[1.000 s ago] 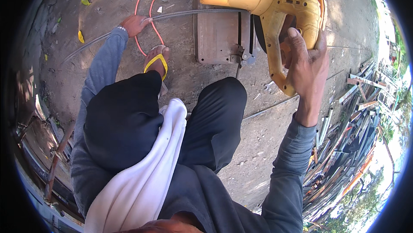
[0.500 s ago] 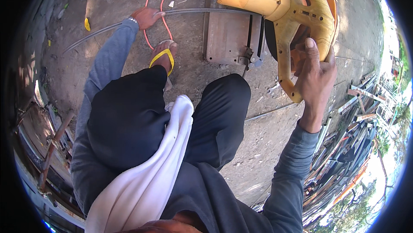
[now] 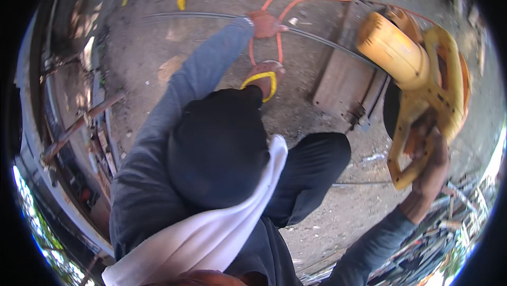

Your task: The person measures and cuts multiple metal rods using a yellow chop saw. They repeatedly measure a rod with a tape measure, position it on the saw, and cut it, then place the cut pieces aside.

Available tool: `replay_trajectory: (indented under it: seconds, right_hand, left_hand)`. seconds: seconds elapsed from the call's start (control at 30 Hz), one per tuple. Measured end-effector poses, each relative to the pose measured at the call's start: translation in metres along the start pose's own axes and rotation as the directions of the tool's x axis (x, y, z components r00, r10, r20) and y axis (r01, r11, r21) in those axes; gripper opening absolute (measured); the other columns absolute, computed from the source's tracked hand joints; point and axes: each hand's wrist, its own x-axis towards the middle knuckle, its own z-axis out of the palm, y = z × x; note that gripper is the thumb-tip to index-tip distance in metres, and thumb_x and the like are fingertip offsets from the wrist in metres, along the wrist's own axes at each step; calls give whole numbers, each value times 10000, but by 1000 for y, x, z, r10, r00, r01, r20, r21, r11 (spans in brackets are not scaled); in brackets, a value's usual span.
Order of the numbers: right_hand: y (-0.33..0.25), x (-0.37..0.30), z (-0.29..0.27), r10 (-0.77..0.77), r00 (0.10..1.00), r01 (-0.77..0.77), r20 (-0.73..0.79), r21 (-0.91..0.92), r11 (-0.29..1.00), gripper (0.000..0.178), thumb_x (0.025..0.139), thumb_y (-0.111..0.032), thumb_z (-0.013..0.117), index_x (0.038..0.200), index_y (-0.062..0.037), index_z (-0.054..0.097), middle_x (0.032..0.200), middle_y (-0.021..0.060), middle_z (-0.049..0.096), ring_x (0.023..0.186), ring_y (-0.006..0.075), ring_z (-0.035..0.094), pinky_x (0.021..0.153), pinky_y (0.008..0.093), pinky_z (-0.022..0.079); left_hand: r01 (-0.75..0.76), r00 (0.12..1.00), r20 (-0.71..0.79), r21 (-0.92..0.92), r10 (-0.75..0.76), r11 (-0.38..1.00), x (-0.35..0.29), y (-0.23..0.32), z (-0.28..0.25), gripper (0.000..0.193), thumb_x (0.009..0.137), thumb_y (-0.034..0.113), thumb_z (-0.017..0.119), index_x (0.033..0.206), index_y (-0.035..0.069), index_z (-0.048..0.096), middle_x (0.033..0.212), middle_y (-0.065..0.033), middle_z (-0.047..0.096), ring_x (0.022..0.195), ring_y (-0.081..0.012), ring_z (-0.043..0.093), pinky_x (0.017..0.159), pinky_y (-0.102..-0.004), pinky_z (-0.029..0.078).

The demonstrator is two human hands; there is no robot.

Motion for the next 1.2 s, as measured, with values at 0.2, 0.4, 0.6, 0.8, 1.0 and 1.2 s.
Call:
replay_trajectory:
  seconds: [0.2,0.4,0.6,0.8,1.0,1.2]
  right_hand:
    - [9,0,16,-8,998,6,-67,-32,999,330,1041,-392,596,1046,-64,632,790,-4,573,593,69,442,535,233,353]
    - [23,-8,-11,-184,975,157,-126,-193,968,372,1042,-282,605,1273,6,650,924,45,670,732,105,606,670,238,510]
    - [-11,3,30,-114,993,111,-40,-78,991,340,994,-323,653,881,-3,662,635,57,582,535,140,513,519,290,417]
    - [1,-4,14,-93,995,92,-42,-14,996,324,982,-302,672,892,9,664,631,80,592,515,155,518,499,305,422]
    - [-2,-9,26,-98,993,95,-60,-57,994,330,1006,-299,630,880,5,653,614,66,551,523,149,518,514,294,418]
    - [2,-6,21,-103,995,103,10,-130,986,297,1039,-317,575,941,-41,628,713,24,552,566,100,488,522,261,392]
  left_hand:
    - [54,998,27,20,-54,998,-24,1,-2,635,1038,607,371,1281,118,695,1250,-179,702,1180,-392,654,1070,-498,476]
    - [-11,998,58,-56,14,998,-9,43,-25,621,1029,609,406,1263,116,705,1207,-162,720,1133,-386,670,1033,-493,503]
    - [50,999,15,9,-50,999,-13,-9,2,639,1058,591,359,1283,86,682,1194,-207,714,1127,-409,656,1010,-494,490]
    - [48,999,20,35,-48,998,-9,-13,-7,621,1050,606,372,1180,83,682,1103,-243,701,1096,-427,643,939,-513,478]
    - [86,993,-87,83,-78,993,-38,-36,-6,624,1014,647,446,1187,90,669,943,-238,715,951,-450,681,832,-527,510]
    - [111,972,-221,148,-77,983,-39,-35,-4,582,983,646,531,1175,115,671,920,-214,726,893,-447,695,751,-533,530]
